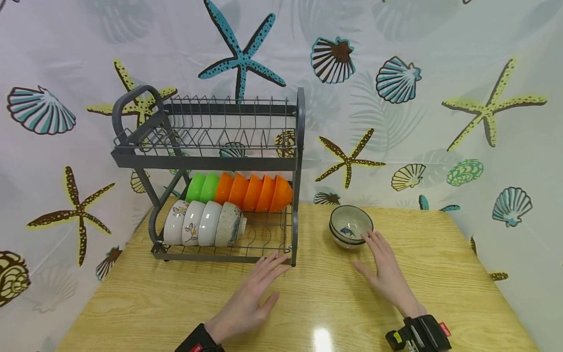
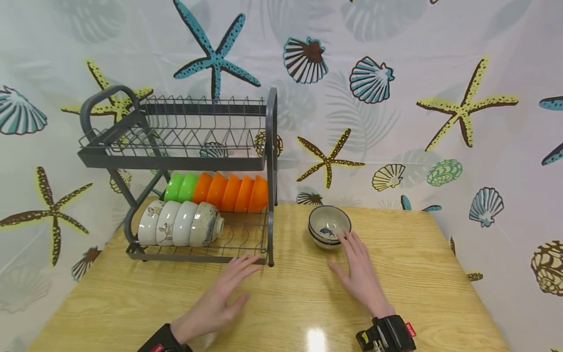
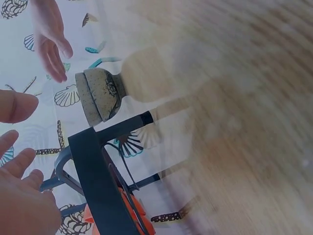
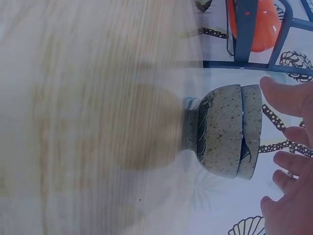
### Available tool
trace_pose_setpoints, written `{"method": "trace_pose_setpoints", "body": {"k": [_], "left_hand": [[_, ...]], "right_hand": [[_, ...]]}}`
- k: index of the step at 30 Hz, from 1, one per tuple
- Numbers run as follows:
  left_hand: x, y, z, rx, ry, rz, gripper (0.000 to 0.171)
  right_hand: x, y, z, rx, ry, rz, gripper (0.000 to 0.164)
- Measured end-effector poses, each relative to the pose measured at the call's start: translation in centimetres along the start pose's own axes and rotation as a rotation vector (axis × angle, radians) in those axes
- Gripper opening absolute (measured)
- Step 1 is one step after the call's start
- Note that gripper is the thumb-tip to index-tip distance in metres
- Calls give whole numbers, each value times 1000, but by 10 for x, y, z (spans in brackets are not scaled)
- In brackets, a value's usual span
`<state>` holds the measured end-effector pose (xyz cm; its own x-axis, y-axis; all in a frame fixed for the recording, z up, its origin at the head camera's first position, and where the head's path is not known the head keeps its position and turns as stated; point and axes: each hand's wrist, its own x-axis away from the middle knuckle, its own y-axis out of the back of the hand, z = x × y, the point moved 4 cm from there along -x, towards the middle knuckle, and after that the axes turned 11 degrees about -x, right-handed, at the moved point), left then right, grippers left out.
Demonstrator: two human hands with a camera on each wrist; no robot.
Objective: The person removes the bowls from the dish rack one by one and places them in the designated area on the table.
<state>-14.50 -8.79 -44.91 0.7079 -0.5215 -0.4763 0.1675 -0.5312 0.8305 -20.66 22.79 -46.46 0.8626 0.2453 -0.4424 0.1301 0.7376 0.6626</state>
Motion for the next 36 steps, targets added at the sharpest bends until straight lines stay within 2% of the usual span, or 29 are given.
{"method": "trace_pose_setpoints", "body": {"k": [9,16,23,30,36], "left_hand": [[-5,15,10,20,95,-46,70],[-9,28,22,40,178,-163,64],[-9,37,39,-13,296,-250,64],[-7,44,51,-11,451,-272,70],[-7,46,61,41,516,-282,74]], "right_hand": [[8,3,16,-91,-14,-15,69],[15,3,21,-151,-26,-35,69],[24,4,19,-168,-63,-46,69],[32,4,16,-192,-95,-61,69],[37,5,16,-197,-76,-95,70]]}}
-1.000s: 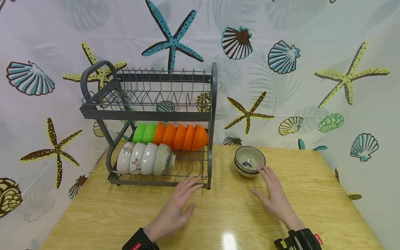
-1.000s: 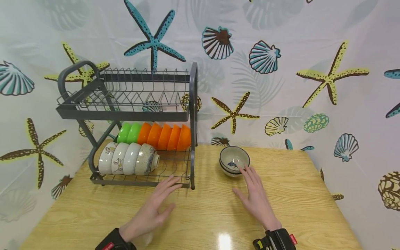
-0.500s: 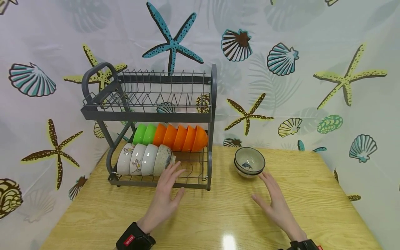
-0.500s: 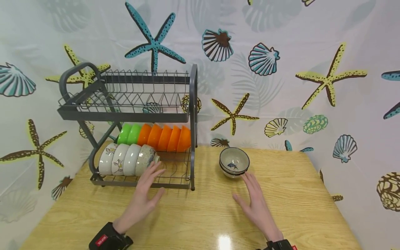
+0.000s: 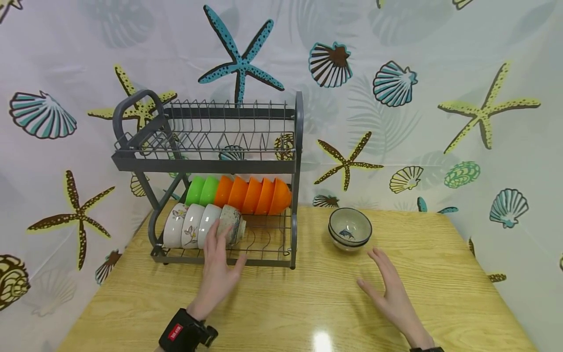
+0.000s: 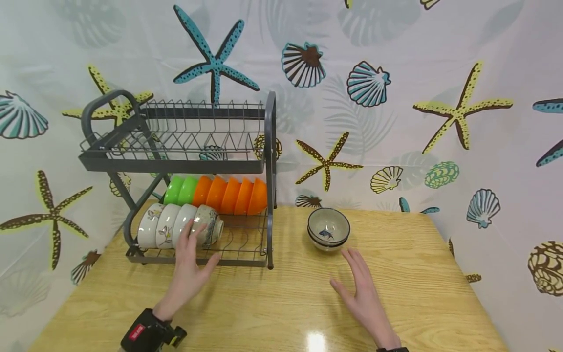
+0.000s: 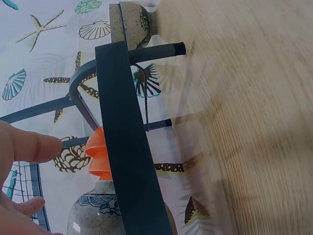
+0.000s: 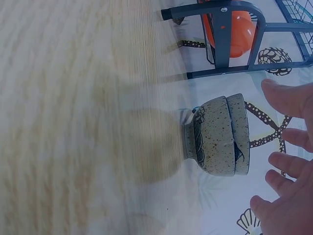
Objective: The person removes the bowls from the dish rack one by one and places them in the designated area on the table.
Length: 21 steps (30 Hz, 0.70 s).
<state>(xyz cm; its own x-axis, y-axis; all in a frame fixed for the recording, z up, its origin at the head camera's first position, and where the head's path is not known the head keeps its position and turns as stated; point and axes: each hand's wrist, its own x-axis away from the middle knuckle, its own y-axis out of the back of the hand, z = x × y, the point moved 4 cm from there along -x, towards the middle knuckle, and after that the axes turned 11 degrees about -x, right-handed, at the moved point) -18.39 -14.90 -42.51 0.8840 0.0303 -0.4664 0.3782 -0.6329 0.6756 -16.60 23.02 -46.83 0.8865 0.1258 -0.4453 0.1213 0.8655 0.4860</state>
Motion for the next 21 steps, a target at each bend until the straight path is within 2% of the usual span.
{"method": "trace_pose_setpoints", "body": {"k": [4,9,14,21], "left_hand": [[-4,-1,5,31,59,32,74],[-9,2,9,62,105,44,73],[-14,5,10,84,109,44,73],[-22,8,11,69,104,26,69]], "right_hand": [[3,-1,0,3,37,-31,71],[6,-2,-2,-18,10,-29,70],[8,-3,-3,-27,-21,-19,69],[10,-2,-3,-26,-6,-30,70]]}}
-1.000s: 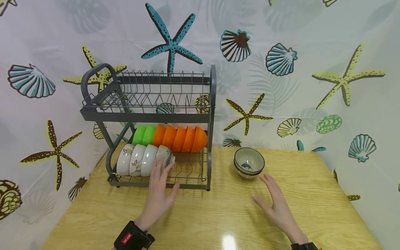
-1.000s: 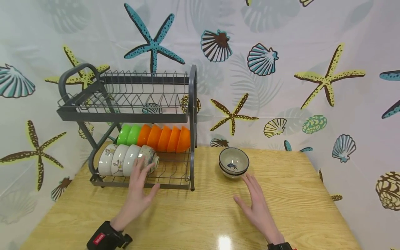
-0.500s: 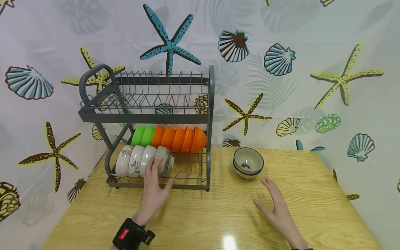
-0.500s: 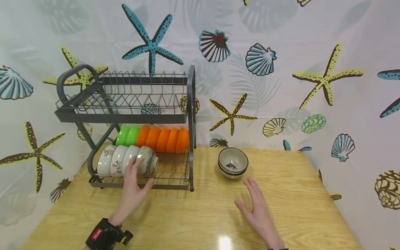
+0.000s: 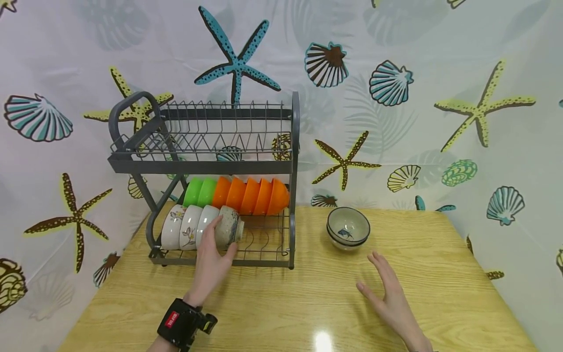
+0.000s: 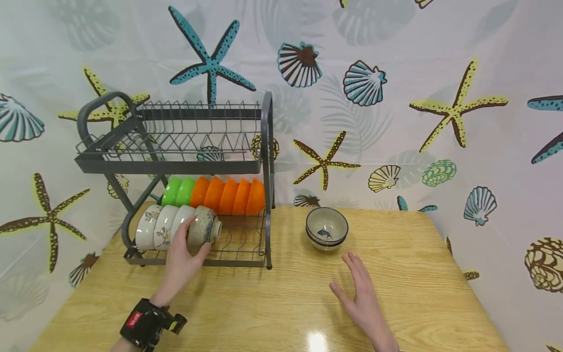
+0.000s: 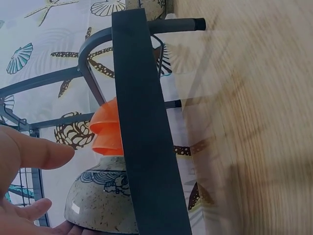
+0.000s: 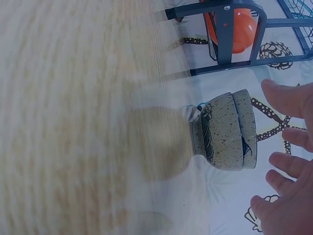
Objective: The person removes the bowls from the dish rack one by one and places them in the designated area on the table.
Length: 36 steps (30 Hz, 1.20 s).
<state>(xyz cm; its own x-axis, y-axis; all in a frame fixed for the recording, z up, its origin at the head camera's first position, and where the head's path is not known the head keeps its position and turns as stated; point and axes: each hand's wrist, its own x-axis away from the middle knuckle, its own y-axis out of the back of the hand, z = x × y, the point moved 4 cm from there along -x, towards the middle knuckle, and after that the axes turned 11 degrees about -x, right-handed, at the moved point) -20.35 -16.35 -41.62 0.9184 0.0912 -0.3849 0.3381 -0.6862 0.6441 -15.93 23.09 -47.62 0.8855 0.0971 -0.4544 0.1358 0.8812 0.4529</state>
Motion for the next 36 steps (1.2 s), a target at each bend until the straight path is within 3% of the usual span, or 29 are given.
{"method": "trace_pose_setpoints", "body": {"k": [5,14,23,36], "left_hand": [[-8,1,0,-25,-4,-27,66],[-20,1,2,-40,34,-3,75],[-29,2,1,-94,41,-11,81],[-39,6,5,-121,113,93,86]], "right_hand": [[2,1,-2,0,-21,2,70],[4,1,-3,2,-43,5,68],[4,-1,-4,3,-3,-5,69],[5,0,-4,13,-17,0,69]]}}
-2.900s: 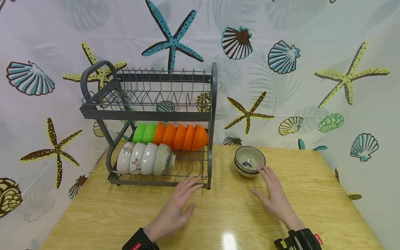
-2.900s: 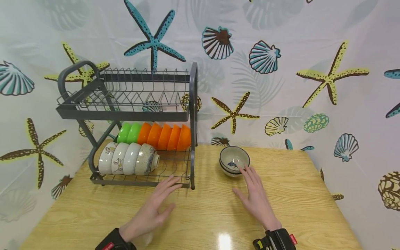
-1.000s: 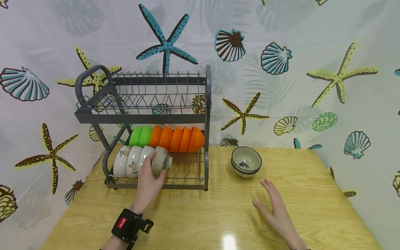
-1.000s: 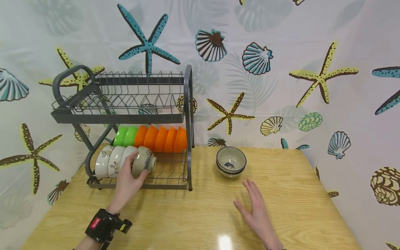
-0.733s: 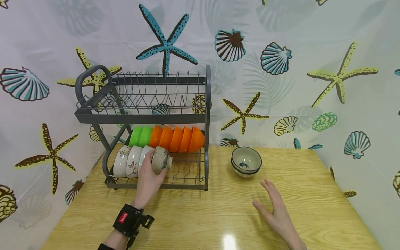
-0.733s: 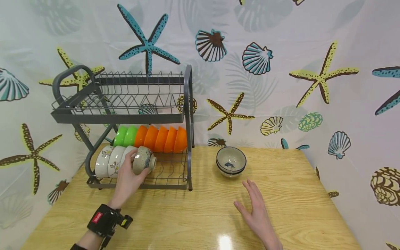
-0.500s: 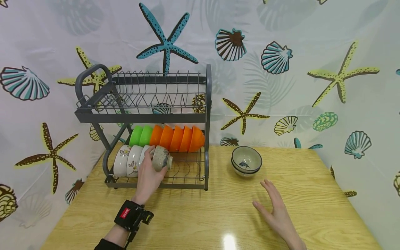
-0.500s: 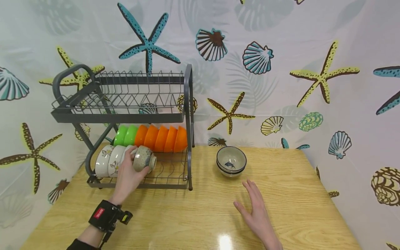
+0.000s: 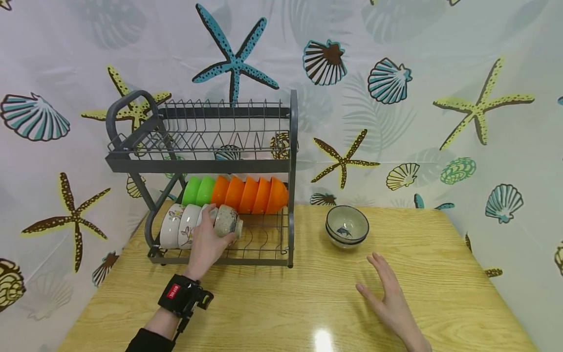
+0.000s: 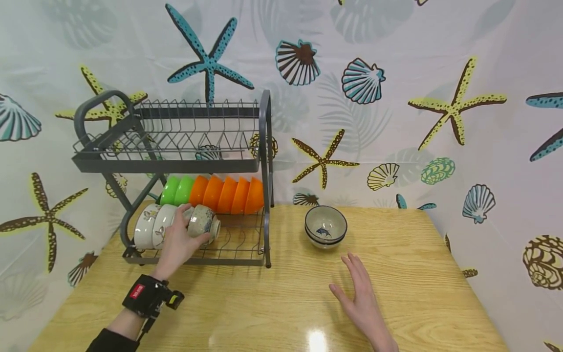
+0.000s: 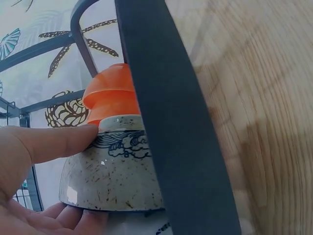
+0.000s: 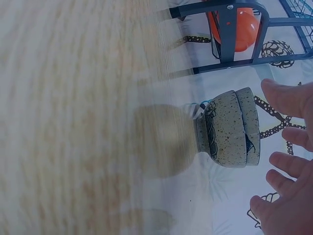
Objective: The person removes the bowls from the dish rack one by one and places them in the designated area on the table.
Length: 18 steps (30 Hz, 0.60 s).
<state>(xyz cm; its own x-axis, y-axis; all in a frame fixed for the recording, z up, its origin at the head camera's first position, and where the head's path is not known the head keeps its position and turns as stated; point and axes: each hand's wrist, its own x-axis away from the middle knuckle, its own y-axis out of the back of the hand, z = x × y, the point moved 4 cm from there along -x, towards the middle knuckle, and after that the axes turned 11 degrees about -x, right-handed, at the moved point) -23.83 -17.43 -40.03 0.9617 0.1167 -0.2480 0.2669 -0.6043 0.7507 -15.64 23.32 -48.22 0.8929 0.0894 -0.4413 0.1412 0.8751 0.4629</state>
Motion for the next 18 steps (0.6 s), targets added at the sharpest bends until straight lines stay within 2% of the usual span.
{"method": "trace_pose_setpoints", "body": {"k": [8,18], "left_hand": [[-5,2,3,45,38,81,79],[-6,2,4,70,38,99,74]], "right_hand": [[0,3,0,3,4,-3,69],[0,3,-1,6,-18,8,68]]}}
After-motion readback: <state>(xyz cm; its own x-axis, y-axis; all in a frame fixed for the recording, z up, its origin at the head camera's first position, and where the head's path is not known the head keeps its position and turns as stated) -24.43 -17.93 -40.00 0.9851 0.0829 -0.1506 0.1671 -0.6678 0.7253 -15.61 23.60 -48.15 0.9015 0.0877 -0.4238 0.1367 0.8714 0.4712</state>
